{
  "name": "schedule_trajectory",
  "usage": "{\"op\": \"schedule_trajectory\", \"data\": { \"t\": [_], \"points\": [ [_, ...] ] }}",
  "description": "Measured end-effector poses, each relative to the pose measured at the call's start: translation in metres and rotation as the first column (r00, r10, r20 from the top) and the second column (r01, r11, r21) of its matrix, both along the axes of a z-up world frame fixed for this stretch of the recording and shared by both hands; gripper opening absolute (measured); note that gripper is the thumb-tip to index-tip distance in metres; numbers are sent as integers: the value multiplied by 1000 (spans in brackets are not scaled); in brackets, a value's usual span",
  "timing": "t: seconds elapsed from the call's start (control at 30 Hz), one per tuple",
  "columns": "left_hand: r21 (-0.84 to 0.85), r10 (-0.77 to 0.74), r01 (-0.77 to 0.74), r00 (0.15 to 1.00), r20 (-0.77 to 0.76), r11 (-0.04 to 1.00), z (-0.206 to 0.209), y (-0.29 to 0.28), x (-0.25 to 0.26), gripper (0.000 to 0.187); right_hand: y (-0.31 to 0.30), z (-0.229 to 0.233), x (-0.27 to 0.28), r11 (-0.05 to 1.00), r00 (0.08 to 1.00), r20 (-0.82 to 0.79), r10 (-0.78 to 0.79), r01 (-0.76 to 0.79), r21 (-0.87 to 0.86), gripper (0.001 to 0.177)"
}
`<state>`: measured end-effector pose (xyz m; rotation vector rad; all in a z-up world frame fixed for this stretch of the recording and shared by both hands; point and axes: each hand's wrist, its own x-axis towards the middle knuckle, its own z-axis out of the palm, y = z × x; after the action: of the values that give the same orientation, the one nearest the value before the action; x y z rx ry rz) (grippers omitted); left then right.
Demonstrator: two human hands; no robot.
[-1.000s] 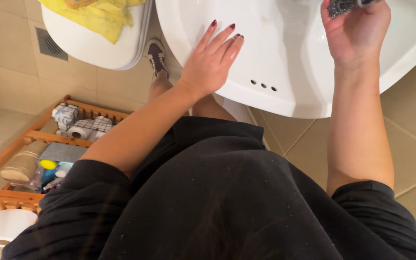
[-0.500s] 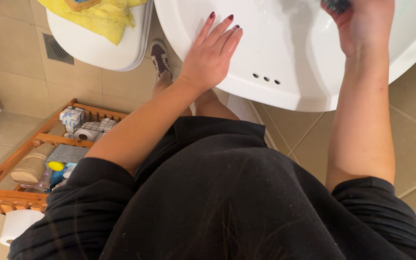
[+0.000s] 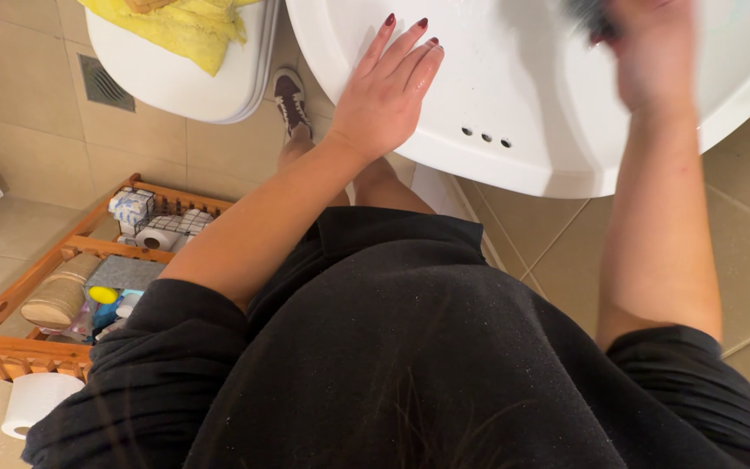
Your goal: Cleaning a bathroom sink using liquid cleaner and a scrub pad.
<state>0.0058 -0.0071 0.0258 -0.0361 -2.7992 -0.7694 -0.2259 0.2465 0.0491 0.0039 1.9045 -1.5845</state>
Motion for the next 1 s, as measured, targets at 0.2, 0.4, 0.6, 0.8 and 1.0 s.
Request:
{"op": "schedule_trajectory", "data": {
  "t": [0.2, 0.4, 0.6, 0.8, 1.0],
  "points": [
    [20, -3, 4, 1000, -25, 1000, 0, 0, -2, 31, -12, 5, 62, 581, 634, 66, 771, -742, 333, 42],
    [57, -4, 6, 999, -38, 998, 3, -2, 0, 33, -26, -2, 60, 256, 468, 347, 813, -822, 509, 29],
    [47, -21, 22, 999, -27, 999, 1, -3, -3, 34, -42, -16, 77, 698, 734, 144, 664, -677, 232, 25],
    [48, -16, 18, 999, -32, 999, 3, -1, 1, 33, 38, -9, 53, 452, 565, 202, 800, -789, 416, 35],
    [42, -17, 19, 999, -41, 999, 4, -2, -1, 27, 69, -19, 3, 414, 596, -14, 803, -541, 732, 32]
  ]
}}
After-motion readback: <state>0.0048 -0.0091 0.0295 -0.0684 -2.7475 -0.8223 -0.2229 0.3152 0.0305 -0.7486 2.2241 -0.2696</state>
